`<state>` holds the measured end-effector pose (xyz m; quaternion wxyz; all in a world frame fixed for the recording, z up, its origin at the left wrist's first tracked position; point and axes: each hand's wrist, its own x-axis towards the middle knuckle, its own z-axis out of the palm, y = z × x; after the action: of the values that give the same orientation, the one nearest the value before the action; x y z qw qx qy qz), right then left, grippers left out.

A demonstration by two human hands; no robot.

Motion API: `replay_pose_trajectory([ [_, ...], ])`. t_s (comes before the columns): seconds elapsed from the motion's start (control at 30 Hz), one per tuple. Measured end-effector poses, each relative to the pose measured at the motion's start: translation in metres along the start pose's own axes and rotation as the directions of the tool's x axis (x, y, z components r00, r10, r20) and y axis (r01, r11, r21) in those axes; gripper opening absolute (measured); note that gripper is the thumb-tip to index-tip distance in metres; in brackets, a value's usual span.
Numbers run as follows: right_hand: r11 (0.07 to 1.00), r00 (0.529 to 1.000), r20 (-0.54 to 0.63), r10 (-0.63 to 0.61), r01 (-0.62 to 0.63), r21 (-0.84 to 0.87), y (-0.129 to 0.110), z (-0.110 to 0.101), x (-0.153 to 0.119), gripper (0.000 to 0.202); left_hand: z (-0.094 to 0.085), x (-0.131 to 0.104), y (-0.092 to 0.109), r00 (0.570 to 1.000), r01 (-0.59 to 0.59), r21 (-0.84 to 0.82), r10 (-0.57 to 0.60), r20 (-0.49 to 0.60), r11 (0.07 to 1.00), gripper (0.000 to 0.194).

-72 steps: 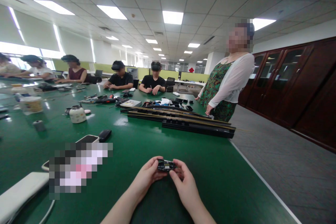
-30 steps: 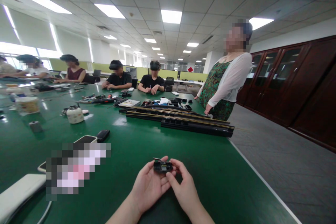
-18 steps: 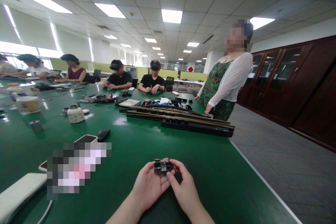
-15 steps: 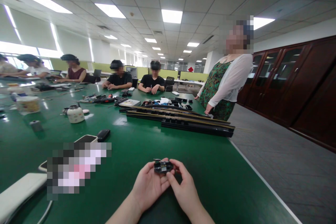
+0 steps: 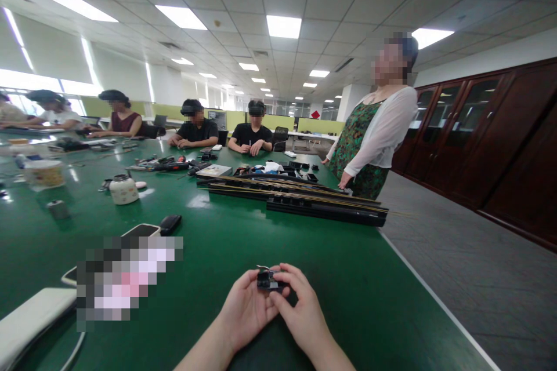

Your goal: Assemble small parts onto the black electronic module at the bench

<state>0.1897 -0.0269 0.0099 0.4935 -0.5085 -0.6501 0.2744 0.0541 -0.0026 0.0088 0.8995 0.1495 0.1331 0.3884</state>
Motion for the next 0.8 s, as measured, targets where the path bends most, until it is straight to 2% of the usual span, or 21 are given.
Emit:
replay_pose_trajectory([
  [0.13, 1.000, 1.000, 0.018, 0.012, -0.012, 0.000, -0.0020, -0.0012, 0.0005, 0.024, 0.0005, 0.0004, -0.0009, 0.999, 0.004, 0.015, -0.003, -0.039, 1.000, 0.027],
  [0.33, 0.999, 0.997, 0.067, 0.043, -0.041, -0.025, -0.0011, -0.0018, 0.0011, 0.023, 0.0005, 0.0019, -0.0007, 0.987, 0.028, 0.044, -0.021, -0.160, 0.999, 0.025],
  [0.47, 0.999, 0.996, 0.077, 0.044, -0.043, -0.025, -0.0027, -0.0009, 0.0010, 0.023, 0.0001, 0.0023, -0.0004, 0.982, 0.031, 0.056, -0.019, -0.189, 0.998, 0.025],
  [0.8, 0.999, 0.999, 0.015, 0.047, -0.047, 0.009, -0.0041, -0.0026, 0.0027, 0.019, -0.0024, 0.0047, -0.0013, 0.969, 0.025, 0.067, -0.007, -0.248, 0.997, 0.024],
])
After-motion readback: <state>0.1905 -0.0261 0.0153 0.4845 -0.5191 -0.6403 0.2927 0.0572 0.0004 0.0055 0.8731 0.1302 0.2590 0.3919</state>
